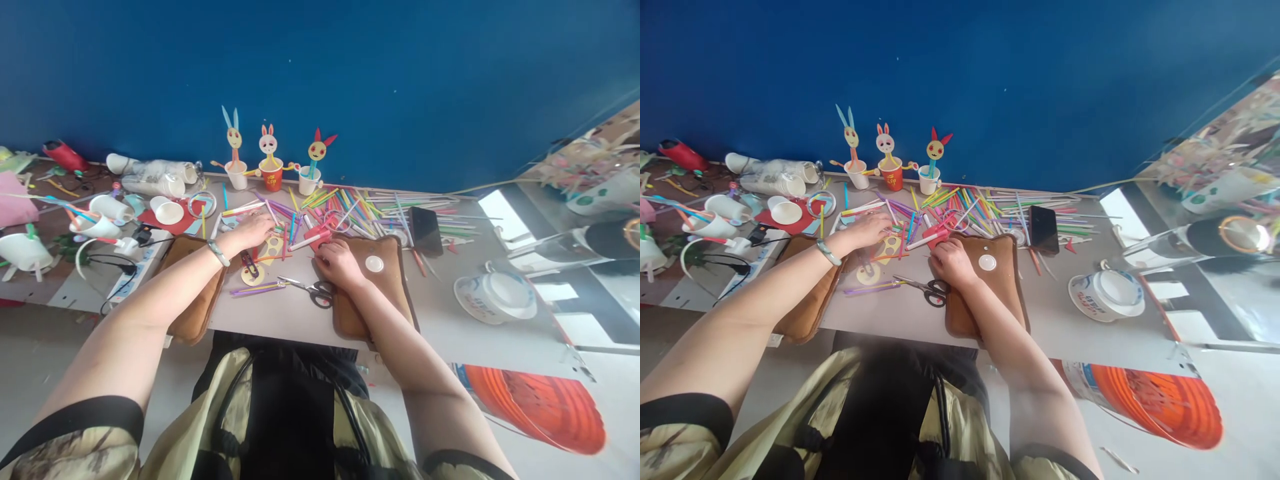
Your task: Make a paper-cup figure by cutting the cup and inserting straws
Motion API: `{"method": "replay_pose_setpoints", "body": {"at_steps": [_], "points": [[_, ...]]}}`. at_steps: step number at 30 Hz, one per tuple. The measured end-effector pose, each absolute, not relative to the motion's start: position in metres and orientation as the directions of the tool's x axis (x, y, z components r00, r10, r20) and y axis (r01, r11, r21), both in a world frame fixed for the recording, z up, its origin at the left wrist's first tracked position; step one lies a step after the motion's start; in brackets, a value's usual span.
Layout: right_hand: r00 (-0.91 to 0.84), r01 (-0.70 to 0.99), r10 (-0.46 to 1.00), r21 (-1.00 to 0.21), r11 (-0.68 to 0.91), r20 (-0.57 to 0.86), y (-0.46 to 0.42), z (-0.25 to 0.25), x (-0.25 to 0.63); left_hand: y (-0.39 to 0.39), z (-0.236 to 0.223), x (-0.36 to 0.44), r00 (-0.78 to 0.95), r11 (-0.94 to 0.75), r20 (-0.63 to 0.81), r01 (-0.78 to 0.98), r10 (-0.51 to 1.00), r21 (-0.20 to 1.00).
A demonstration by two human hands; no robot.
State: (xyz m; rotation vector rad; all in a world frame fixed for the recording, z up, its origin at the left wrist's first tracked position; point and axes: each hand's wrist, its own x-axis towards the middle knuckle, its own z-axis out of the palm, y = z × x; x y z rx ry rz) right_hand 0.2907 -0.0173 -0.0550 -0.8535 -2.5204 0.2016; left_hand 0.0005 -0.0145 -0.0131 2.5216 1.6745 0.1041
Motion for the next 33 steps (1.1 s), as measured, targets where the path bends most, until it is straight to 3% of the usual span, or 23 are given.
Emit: {"method": "replay_pose_setpoints", "body": {"at_steps": [14, 24, 33], "points": [[-0.737, 0.551, 0.606, -0.253, 0.795, 0.3, -0.02, -0.051, 0.292, -0.01, 0.001, -0.013, 0.328, -0.337, 0.08, 0.932, 0.941, 0.137], [-0.743, 0.535, 0.603, -0.284, 0.796, 0.29, -0.015, -0.052, 0.294, -0.008, 0.034, -0.043, 0.189, -0.231, 0.255, 0.961, 0.948, 0.149], [-0.745, 0.531, 0.603, -0.293, 0.795, 0.286, -0.013, -0.053, 0.293, -0.007, 0.046, -0.064, 0.049, -0.145, 0.318, 0.947, 0.947, 0.286]]}}
